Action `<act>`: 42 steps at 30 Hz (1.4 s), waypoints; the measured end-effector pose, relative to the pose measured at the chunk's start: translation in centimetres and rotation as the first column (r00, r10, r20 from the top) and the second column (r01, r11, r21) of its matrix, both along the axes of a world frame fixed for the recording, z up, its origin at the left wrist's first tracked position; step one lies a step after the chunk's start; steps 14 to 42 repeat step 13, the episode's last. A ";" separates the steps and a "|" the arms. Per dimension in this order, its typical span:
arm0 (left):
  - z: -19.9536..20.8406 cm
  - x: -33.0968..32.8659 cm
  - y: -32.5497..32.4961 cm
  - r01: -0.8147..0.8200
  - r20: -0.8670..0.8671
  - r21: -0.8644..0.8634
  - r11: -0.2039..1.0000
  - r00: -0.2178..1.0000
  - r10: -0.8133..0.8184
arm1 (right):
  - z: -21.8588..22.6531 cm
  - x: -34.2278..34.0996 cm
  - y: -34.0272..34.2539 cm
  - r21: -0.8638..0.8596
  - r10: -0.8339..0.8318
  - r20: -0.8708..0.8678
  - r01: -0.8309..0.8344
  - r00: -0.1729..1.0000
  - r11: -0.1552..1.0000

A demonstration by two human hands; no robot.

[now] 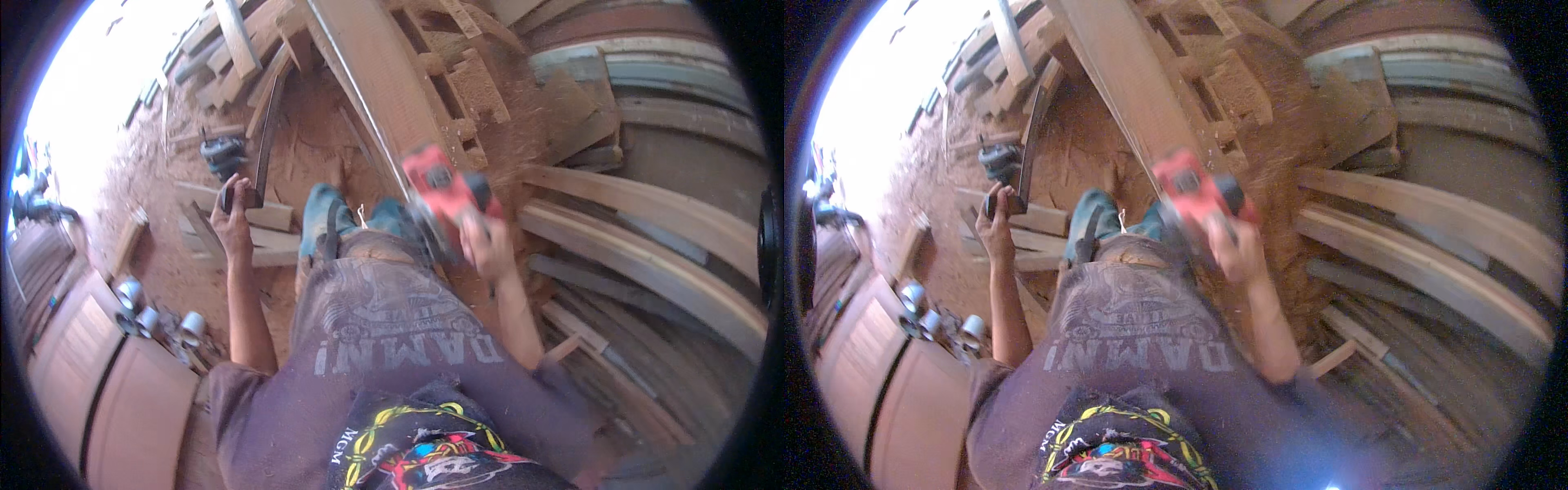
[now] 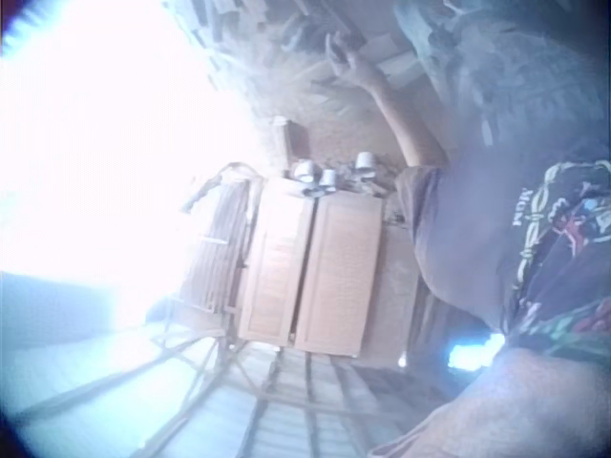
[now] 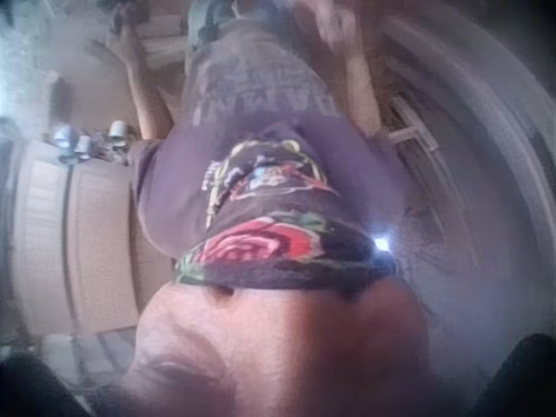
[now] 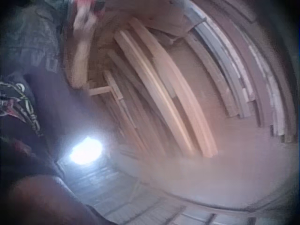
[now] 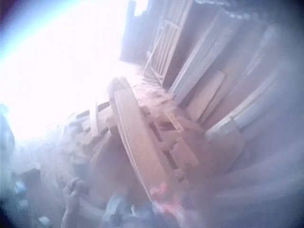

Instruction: The person sands a long wooden plank using a handheld electric sander. They repeatedly move the sander along the plank's length, flip the plank to sand the other side, and continue sanding until the clip ends.

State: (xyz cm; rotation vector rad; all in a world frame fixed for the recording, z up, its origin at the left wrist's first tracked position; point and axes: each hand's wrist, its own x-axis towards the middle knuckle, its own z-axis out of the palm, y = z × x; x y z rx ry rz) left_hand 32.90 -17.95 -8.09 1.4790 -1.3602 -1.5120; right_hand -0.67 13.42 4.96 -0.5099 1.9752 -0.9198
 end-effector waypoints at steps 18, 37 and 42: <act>0.0 -0.4 3.9 -0.179 -0.004 0.052 0.983 0.984 0.179 | -2.5 -3.4 -14.1 -0.213 0.025 -0.015 -0.027 1.000 0.977; 0.0 -0.4 3.9 -0.179 -0.004 0.052 0.983 0.984 0.179 | -2.5 -3.4 -14.1 -0.213 0.025 -0.015 -0.027 1.000 0.977; 0.0 -0.4 3.9 -0.179 -0.004 0.052 0.983 0.984 0.179 | -2.5 -3.4 -14.1 -0.213 0.025 -0.015 -0.027 1.000 0.977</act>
